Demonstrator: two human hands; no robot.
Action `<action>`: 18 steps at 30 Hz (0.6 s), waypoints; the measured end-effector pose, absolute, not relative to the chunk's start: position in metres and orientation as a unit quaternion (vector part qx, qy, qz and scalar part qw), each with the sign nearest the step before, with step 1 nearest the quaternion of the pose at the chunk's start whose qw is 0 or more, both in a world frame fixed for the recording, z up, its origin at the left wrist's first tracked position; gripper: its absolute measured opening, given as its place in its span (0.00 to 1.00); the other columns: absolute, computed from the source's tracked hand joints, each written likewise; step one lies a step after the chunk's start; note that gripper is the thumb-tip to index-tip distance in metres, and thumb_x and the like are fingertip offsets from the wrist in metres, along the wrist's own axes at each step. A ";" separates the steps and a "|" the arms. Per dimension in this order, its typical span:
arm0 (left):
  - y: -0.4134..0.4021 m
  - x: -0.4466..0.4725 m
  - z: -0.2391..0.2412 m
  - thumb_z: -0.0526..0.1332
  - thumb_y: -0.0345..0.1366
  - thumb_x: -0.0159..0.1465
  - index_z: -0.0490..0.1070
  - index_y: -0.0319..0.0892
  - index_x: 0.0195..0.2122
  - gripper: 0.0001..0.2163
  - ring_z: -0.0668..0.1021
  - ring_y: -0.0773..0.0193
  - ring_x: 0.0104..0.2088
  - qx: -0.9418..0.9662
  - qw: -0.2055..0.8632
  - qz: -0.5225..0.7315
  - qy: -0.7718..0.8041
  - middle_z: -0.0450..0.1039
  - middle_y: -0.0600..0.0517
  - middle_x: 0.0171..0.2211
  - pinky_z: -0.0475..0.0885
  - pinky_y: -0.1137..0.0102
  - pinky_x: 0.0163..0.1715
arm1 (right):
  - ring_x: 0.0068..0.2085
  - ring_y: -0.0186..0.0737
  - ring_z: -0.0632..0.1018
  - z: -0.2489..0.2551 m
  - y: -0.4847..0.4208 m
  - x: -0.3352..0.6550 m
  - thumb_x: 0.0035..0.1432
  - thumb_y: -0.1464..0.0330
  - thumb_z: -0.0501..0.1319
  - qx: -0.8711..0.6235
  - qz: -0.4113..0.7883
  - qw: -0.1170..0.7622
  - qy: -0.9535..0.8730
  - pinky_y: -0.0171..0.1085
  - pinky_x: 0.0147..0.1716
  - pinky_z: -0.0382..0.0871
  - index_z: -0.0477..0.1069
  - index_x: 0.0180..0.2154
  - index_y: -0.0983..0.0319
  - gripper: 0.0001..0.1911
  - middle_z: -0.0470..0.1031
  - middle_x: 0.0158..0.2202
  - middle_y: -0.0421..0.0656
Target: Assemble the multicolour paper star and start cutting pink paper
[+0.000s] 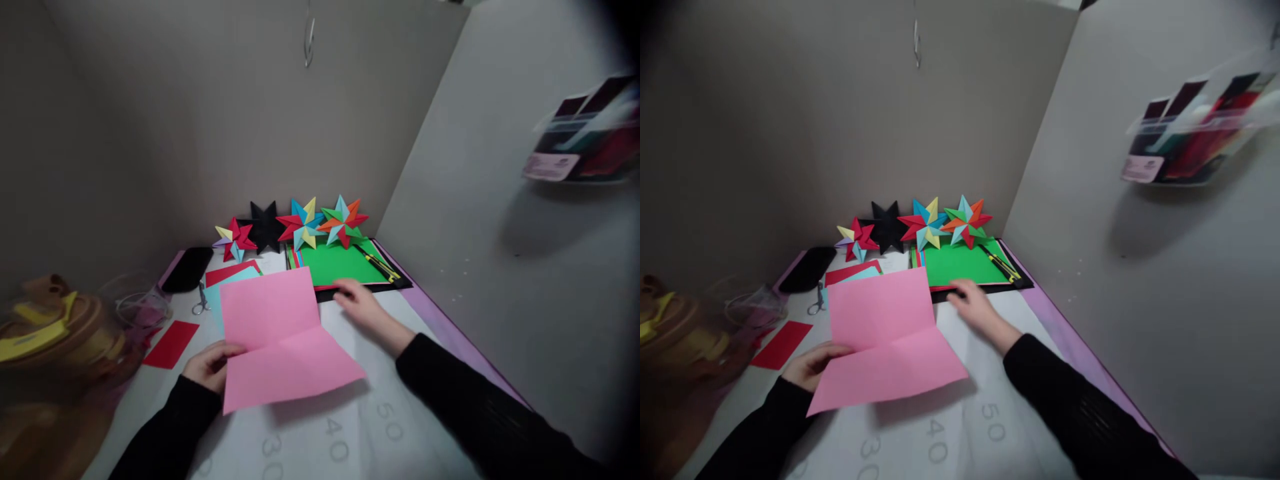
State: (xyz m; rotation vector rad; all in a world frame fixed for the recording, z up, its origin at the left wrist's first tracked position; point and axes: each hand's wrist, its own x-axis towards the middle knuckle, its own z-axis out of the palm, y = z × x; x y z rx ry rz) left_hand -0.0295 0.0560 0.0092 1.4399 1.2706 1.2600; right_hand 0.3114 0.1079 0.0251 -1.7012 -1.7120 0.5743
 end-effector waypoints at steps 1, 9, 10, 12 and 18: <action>0.058 -0.031 0.008 0.71 0.36 0.42 0.80 0.45 0.24 0.07 0.79 0.55 0.30 0.571 0.420 0.489 0.508 0.79 0.46 0.29 0.73 0.68 0.31 | 0.57 0.47 0.67 0.029 0.123 0.330 0.60 0.65 0.56 -0.678 0.179 0.314 -0.640 0.46 0.55 0.61 0.68 0.52 0.64 0.20 0.67 0.56 0.53; 0.061 -0.034 -0.004 0.68 0.37 0.43 0.79 0.48 0.22 0.04 0.78 0.56 0.27 0.608 0.332 0.489 0.530 0.79 0.49 0.25 0.71 0.68 0.31 | 0.50 0.46 0.72 0.028 0.188 0.422 0.61 0.63 0.58 -0.822 0.043 0.126 -0.554 0.51 0.48 0.67 0.66 0.51 0.63 0.17 0.68 0.52 0.48; 0.061 -0.035 -0.004 0.68 0.38 0.43 0.79 0.48 0.21 0.04 0.78 0.56 0.26 0.612 0.325 0.485 0.533 0.78 0.49 0.24 0.70 0.69 0.30 | 0.48 0.44 0.73 0.026 0.190 0.425 0.62 0.63 0.58 -0.827 0.040 0.109 -0.550 0.49 0.47 0.69 0.66 0.51 0.62 0.17 0.68 0.52 0.47; 0.061 -0.035 -0.004 0.67 0.38 0.44 0.79 0.48 0.21 0.03 0.77 0.58 0.25 0.615 0.327 0.479 0.534 0.78 0.50 0.23 0.70 0.69 0.29 | 0.47 0.43 0.74 0.023 0.192 0.429 0.62 0.63 0.58 -0.833 0.037 0.086 -0.545 0.47 0.44 0.71 0.66 0.51 0.62 0.16 0.69 0.51 0.47; 0.057 -0.034 0.002 0.67 0.38 0.43 0.78 0.47 0.20 0.03 0.76 0.58 0.23 0.600 0.344 0.473 0.546 0.76 0.52 0.20 0.69 0.69 0.27 | 0.47 0.45 0.74 0.026 0.171 0.435 0.62 0.67 0.58 -0.815 0.026 0.085 -0.572 0.47 0.46 0.69 0.66 0.51 0.66 0.17 0.69 0.50 0.51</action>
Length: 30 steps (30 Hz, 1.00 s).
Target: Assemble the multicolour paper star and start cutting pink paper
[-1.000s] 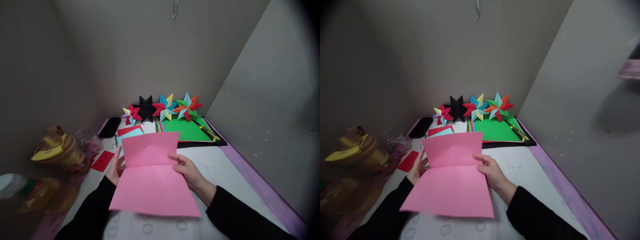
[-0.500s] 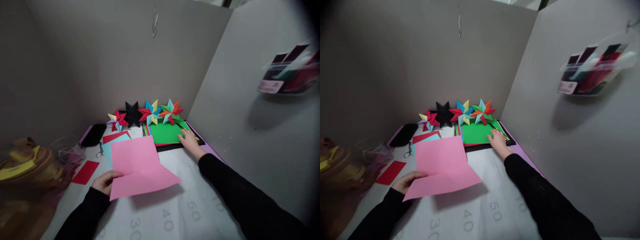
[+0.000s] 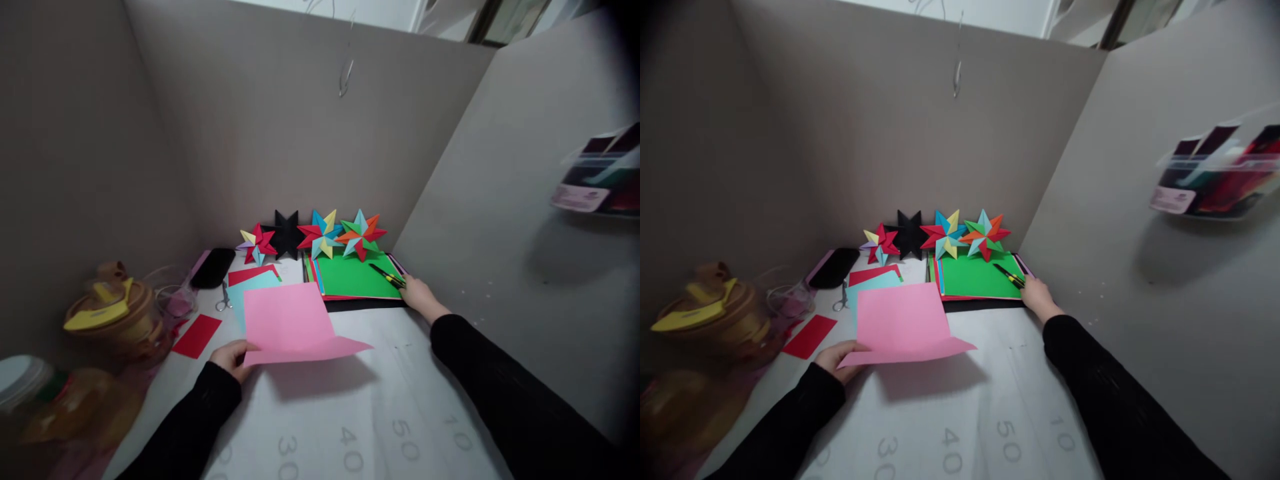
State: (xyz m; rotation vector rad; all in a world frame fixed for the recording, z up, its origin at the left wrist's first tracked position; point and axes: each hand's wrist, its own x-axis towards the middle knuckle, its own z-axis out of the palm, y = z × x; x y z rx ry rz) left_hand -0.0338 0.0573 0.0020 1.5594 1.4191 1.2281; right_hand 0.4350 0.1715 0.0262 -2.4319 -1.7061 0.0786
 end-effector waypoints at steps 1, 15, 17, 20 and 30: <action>0.057 -0.033 0.002 0.67 0.39 0.44 0.78 0.46 0.21 0.04 0.76 0.58 0.24 0.597 0.345 0.475 0.547 0.77 0.52 0.21 0.69 0.69 0.27 | 0.48 0.47 0.73 0.028 0.162 0.432 0.62 0.69 0.57 -0.806 0.023 0.093 -0.584 0.47 0.48 0.67 0.66 0.52 0.68 0.17 0.69 0.49 0.55; 0.061 -0.051 0.001 0.59 0.46 0.55 0.74 0.38 0.38 0.17 0.74 0.50 0.46 0.587 0.067 0.416 0.691 0.67 0.39 0.49 0.71 0.60 0.44 | 0.49 0.45 0.70 0.011 0.072 0.335 0.55 0.78 0.52 -0.543 0.098 0.173 -0.816 0.47 0.51 0.64 0.65 0.55 0.62 0.26 0.68 0.49 0.50; 0.055 -0.044 0.012 0.58 0.45 0.57 0.65 0.35 0.53 0.25 0.69 0.46 0.53 0.652 -0.041 0.368 0.662 0.60 0.35 0.55 0.68 0.55 0.50 | 0.49 0.45 0.70 0.007 0.071 0.337 0.55 0.79 0.52 -0.539 0.097 0.167 -0.820 0.47 0.51 0.64 0.66 0.54 0.61 0.26 0.69 0.48 0.49; 0.046 -0.016 0.020 0.54 0.40 0.61 0.58 0.41 0.61 0.26 0.58 0.48 0.63 0.842 -0.055 0.205 0.495 0.59 0.40 0.61 0.55 0.51 0.60 | 0.48 0.45 0.70 0.006 0.069 0.339 0.55 0.79 0.52 -0.526 0.089 0.162 -0.830 0.48 0.52 0.63 0.67 0.54 0.59 0.25 0.70 0.47 0.49; 0.045 0.021 0.004 0.46 0.54 0.65 0.39 0.47 0.67 0.33 0.43 0.43 0.67 0.895 0.075 -0.097 0.430 0.37 0.50 0.68 0.47 0.38 0.57 | 0.48 0.44 0.69 0.018 0.058 0.347 0.59 0.79 0.50 -0.474 0.076 0.119 -0.869 0.47 0.51 0.63 0.65 0.56 0.56 0.25 0.70 0.47 0.48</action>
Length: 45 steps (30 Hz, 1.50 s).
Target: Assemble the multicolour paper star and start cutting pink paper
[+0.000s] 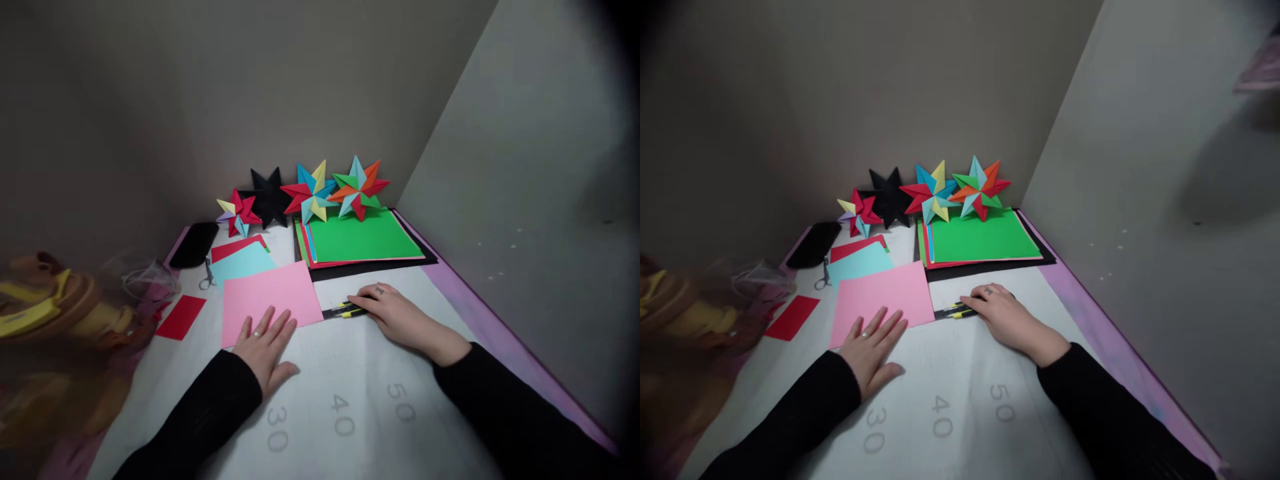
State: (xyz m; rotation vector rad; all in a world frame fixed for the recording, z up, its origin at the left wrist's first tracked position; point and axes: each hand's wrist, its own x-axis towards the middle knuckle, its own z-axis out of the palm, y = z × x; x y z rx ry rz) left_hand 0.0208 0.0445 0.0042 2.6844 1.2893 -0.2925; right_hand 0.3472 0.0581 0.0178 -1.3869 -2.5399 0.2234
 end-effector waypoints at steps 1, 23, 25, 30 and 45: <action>0.045 0.022 0.006 0.47 0.54 0.65 0.40 0.49 0.67 0.32 0.43 0.42 0.66 0.893 0.077 -0.101 0.433 0.37 0.51 0.68 0.48 0.37 0.56 | 0.49 0.44 0.69 0.019 0.057 0.348 0.59 0.79 0.50 -0.473 0.081 0.116 -0.869 0.46 0.50 0.63 0.65 0.56 0.56 0.26 0.70 0.47 0.48; 0.085 0.052 -0.001 0.50 0.47 0.66 0.46 0.57 0.65 0.27 0.47 0.42 0.66 0.906 0.068 -0.072 0.411 0.42 0.52 0.68 0.48 0.34 0.54 | 0.50 0.47 0.68 0.020 0.045 0.336 0.53 0.84 0.49 -0.463 0.036 0.056 -0.884 0.46 0.48 0.64 0.62 0.59 0.59 0.33 0.68 0.47 0.52; 0.084 0.054 0.000 0.50 0.46 0.65 0.46 0.56 0.65 0.27 0.46 0.42 0.66 0.900 0.071 -0.075 0.423 0.42 0.52 0.68 0.48 0.35 0.55 | 0.49 0.47 0.68 0.020 0.043 0.334 0.53 0.83 0.49 -0.463 0.029 0.054 -0.884 0.46 0.47 0.64 0.62 0.59 0.59 0.32 0.68 0.47 0.53; 0.079 0.059 0.004 0.49 0.43 0.65 0.46 0.54 0.66 0.27 0.46 0.42 0.66 0.881 0.071 -0.072 0.462 0.41 0.52 0.68 0.47 0.34 0.54 | 0.48 0.49 0.68 0.019 0.039 0.331 0.54 0.83 0.49 -0.474 0.008 0.040 -0.880 0.48 0.46 0.64 0.62 0.59 0.60 0.32 0.67 0.48 0.54; 0.077 0.059 0.003 0.49 0.37 0.63 0.47 0.54 0.66 0.28 0.46 0.39 0.66 0.877 0.079 -0.061 0.471 0.42 0.53 0.68 0.47 0.33 0.54 | 0.48 0.48 0.68 0.021 0.036 0.339 0.53 0.83 0.49 -0.480 0.037 0.035 -0.876 0.45 0.45 0.65 0.60 0.60 0.57 0.34 0.67 0.48 0.53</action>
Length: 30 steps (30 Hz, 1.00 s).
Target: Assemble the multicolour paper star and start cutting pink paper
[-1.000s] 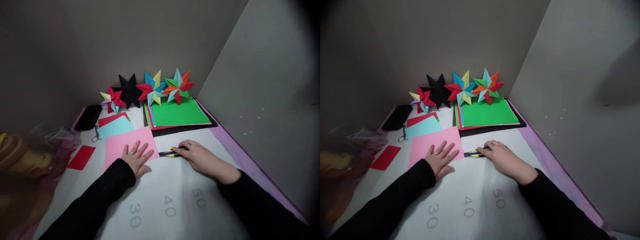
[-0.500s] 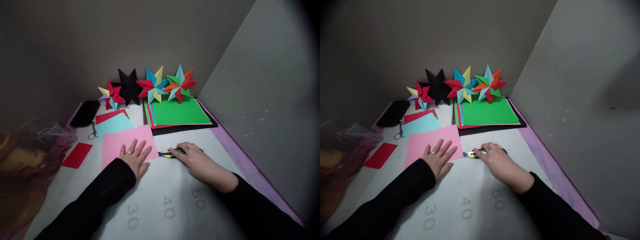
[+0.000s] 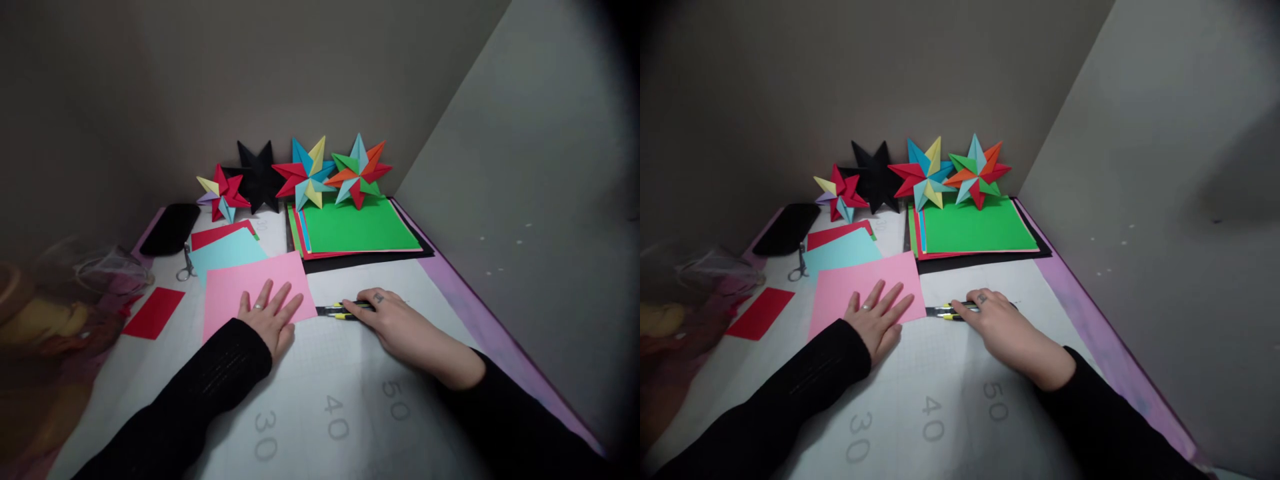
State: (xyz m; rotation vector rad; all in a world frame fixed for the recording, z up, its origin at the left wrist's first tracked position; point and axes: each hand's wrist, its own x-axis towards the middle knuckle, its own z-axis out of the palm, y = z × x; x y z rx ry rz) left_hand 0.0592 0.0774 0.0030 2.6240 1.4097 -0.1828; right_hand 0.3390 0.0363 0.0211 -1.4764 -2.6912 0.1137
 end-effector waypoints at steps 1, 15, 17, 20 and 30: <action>0.077 0.059 0.003 0.49 0.36 0.63 0.47 0.54 0.66 0.28 0.46 0.39 0.66 0.876 0.079 -0.061 0.472 0.42 0.53 0.68 0.47 0.33 0.54 | 0.48 0.48 0.68 0.021 0.036 0.338 0.53 0.83 0.49 -0.481 0.034 0.036 -0.875 0.45 0.45 0.65 0.61 0.59 0.57 0.33 0.67 0.48 0.53; 0.078 0.059 0.002 0.48 0.37 0.63 0.47 0.55 0.66 0.28 0.46 0.40 0.66 0.876 0.079 -0.061 0.472 0.42 0.53 0.68 0.46 0.33 0.54 | 0.48 0.48 0.69 0.026 0.031 0.335 0.52 0.82 0.49 -0.490 0.049 0.024 -0.870 0.45 0.45 0.65 0.61 0.60 0.57 0.33 0.68 0.48 0.53; 0.078 0.059 0.000 0.49 0.37 0.63 0.46 0.55 0.66 0.28 0.46 0.39 0.66 0.877 0.079 -0.056 0.471 0.42 0.53 0.68 0.46 0.33 0.54 | 0.47 0.48 0.69 0.025 0.030 0.334 0.53 0.82 0.49 -0.492 0.051 0.027 -0.869 0.45 0.45 0.65 0.62 0.59 0.58 0.33 0.68 0.48 0.53; 0.078 0.059 -0.001 0.49 0.37 0.63 0.46 0.55 0.66 0.29 0.46 0.39 0.66 0.877 0.077 -0.050 0.471 0.42 0.53 0.68 0.45 0.33 0.54 | 0.47 0.48 0.69 0.026 0.030 0.329 0.53 0.81 0.49 -0.493 0.057 0.021 -0.868 0.46 0.45 0.66 0.62 0.59 0.59 0.32 0.68 0.48 0.54; 0.078 0.061 0.005 0.48 0.37 0.63 0.47 0.55 0.65 0.28 0.46 0.42 0.66 0.872 0.087 -0.065 0.477 0.42 0.53 0.68 0.46 0.33 0.54 | 0.45 0.46 0.70 0.031 0.028 0.333 0.56 0.80 0.50 -0.482 0.082 0.023 -0.872 0.44 0.45 0.66 0.61 0.60 0.56 0.30 0.68 0.47 0.52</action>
